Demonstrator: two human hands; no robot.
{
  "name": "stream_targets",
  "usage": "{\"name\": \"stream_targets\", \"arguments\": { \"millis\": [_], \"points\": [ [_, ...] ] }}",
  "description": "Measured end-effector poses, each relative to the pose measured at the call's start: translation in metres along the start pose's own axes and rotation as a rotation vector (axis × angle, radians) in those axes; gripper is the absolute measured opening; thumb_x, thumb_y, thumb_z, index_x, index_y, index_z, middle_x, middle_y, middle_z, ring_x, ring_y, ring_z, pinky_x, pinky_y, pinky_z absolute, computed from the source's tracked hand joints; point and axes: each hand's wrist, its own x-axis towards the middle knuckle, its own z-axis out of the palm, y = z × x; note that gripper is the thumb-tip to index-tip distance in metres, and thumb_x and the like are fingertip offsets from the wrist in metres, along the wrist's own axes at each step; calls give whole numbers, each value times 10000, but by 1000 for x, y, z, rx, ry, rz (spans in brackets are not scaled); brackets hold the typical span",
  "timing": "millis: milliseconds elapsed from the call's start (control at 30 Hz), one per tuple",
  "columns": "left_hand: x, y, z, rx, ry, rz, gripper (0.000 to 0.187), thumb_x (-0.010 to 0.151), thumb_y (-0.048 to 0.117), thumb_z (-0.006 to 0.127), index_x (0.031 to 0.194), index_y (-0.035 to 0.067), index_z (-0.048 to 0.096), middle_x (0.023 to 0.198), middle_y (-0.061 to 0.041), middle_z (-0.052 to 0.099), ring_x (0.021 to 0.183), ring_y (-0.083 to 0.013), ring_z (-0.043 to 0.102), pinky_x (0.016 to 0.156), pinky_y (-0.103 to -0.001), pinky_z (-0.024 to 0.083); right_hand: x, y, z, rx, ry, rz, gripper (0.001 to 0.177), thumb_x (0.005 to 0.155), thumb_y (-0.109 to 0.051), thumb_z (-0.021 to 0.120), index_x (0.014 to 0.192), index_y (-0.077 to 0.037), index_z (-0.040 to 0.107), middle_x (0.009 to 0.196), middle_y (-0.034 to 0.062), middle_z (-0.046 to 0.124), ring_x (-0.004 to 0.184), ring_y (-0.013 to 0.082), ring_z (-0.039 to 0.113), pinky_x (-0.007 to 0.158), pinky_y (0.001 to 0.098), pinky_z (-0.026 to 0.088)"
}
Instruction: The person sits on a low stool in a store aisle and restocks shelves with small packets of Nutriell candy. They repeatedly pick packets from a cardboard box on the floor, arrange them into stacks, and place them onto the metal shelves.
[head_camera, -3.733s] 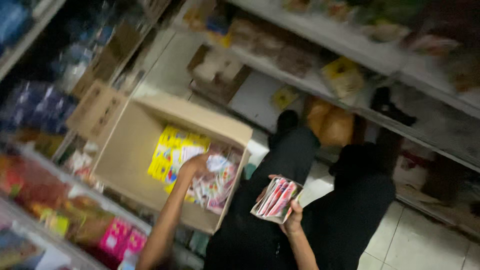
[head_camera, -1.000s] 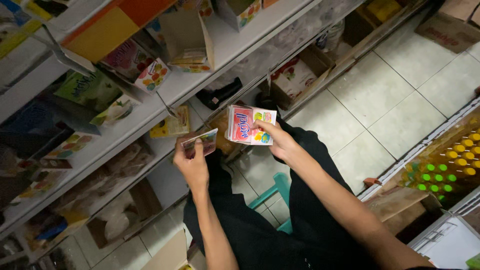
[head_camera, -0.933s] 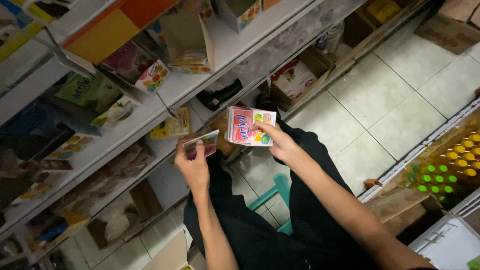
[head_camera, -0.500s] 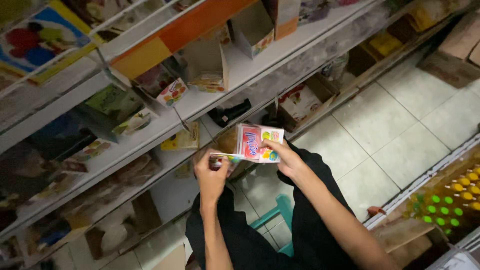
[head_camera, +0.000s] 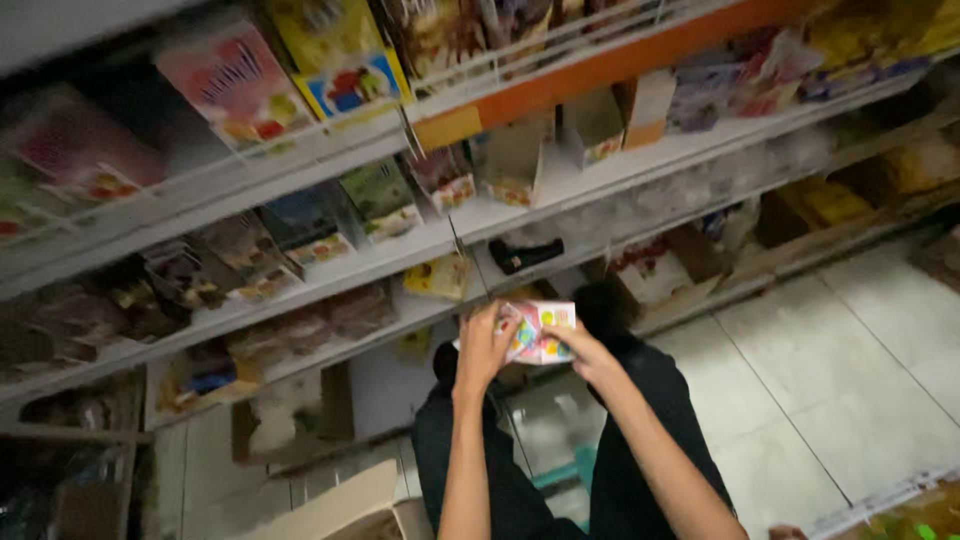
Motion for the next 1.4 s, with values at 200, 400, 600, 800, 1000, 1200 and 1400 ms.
{"name": "stream_targets", "arguments": {
  "millis": [200,400,600,800,1000,1200,1400],
  "points": [
    [-23,-23,17,-161,62,-237,345,978,300,636,1123,-11,670,888,-209,730,838,-382,718,753,-463,533,-24,10,-6,80,14,8,248,863,-181,769,1065,-57,696,977,80,760,890,185,744,829,359,592],
    [-45,-60,22,-573,76,-697,303,979,278,602,1121,13,638,909,-228,707,760,-422,678,670,-432,522,-34,9,-11,186,-20,31,226,882,-230,781,977,-38,708,936,64,754,868,180,728,840,359,595],
    [-59,-62,15,16,275,-151,249,908,196,764,1061,1,745,1299,-265,622,1090,-414,615,919,-464,434,-44,7,-8,153,42,29,163,842,-170,766,944,-64,697,898,46,747,849,175,732,824,350,585],
    [-51,-28,-7,-267,183,-336,268,947,232,688,1076,-2,699,1059,-172,736,993,-322,718,891,-363,533,-54,-5,2,179,121,49,174,790,-129,745,955,-99,701,909,25,746,850,173,730,829,352,593],
    [-38,9,-24,-270,204,-349,248,1007,202,628,1106,-16,692,1033,-161,736,971,-285,711,874,-362,532,-49,-3,-12,233,72,44,165,811,-106,757,950,-62,679,911,47,731,862,178,731,849,368,603],
    [-23,31,-32,-424,147,-304,260,1032,199,596,1146,-10,700,1026,-112,744,950,-216,726,865,-335,546,-37,-5,-48,272,66,-3,144,855,-116,743,968,-54,678,907,61,726,847,186,726,832,375,600],
    [-15,33,-21,-365,70,-224,233,1066,196,561,1116,-4,670,1053,-130,711,1004,-227,690,902,-335,510,-49,-24,-88,198,118,20,172,860,-128,727,1003,-53,668,914,85,736,849,211,737,827,396,614]
  ]
}}
